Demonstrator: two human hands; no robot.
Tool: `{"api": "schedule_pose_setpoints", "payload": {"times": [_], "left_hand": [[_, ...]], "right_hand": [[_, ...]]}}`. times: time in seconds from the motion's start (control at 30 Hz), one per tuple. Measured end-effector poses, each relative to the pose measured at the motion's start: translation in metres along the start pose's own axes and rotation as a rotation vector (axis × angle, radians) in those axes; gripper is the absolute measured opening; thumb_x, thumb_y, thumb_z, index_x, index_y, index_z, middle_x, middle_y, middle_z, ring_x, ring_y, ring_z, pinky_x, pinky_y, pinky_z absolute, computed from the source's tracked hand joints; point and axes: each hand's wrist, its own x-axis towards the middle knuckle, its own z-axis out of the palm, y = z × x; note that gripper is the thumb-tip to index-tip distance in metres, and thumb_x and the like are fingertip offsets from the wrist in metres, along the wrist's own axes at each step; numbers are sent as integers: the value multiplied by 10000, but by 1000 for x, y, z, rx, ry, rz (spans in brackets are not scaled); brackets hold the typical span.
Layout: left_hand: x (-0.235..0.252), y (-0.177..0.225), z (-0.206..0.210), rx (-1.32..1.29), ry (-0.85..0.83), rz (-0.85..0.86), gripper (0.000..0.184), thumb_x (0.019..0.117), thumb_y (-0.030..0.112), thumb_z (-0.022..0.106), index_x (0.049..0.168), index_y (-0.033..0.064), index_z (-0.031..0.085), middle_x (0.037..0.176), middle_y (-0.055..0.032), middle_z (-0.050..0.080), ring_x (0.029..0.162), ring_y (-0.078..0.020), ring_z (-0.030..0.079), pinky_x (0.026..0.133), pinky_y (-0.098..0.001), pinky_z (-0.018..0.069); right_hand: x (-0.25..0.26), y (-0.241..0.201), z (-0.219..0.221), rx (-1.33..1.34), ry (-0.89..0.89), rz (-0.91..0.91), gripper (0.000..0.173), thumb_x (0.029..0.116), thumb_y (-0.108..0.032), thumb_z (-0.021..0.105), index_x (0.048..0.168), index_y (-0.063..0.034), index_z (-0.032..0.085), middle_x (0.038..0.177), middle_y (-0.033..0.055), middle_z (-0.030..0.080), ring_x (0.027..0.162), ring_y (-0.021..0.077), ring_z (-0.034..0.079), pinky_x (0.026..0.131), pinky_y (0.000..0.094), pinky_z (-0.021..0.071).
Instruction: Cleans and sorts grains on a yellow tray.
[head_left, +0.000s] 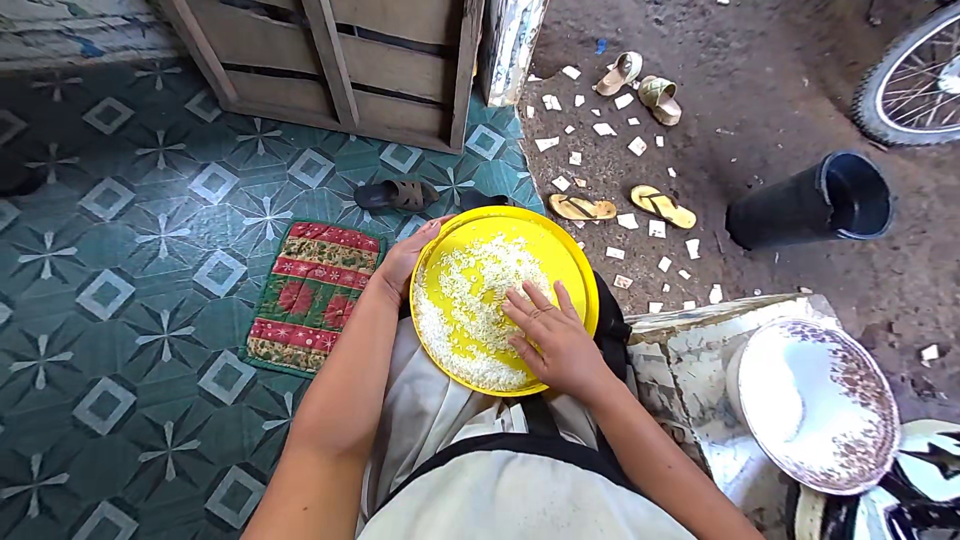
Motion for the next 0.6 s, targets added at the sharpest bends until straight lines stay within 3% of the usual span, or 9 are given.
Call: {"api": "schedule_pose_setpoints", "payload": {"times": [0.13,0.3,0.5,0.6], "left_hand": [[-1,1,0,10,7,-10,466,1117,316,205,1498,151,418,1298,-59,651,1141,-135,655,943,-314,563],[1,0,-1,12,0,-5,478,1112,324,212,1509,140,403,1318,-65,639,1156,-130,645,957,-307,553],[-1,1,2,-11,-1,-7,468,1114,316,204,1506,150,399,1296,-62,652,1136,-131,658,935,-303,566],[1,1,-1,0,1,-1,468,1113,307,206,1500,141,410,1296,-64,651,1138,-130,654,943,-302,560]], "right_hand": [[-2,-3,8,-80,-49,-14,497,1085,-432,401,1420,-133,614,1530,67,535,1473,310,424,1196,688,216],[-2,-7,3,13,-58,-75,501,1090,-448,390,1399,-137,633,1499,34,571,1464,275,442,1219,649,213],[9,0,7,-103,-83,-11,612,1072,-542,357,1459,-120,574,1549,54,515,1489,295,400,1206,680,198],[11,-4,9,-26,-95,-66,589,1079,-528,352,1422,-124,607,1529,42,539,1482,281,414,1211,670,199]]}}
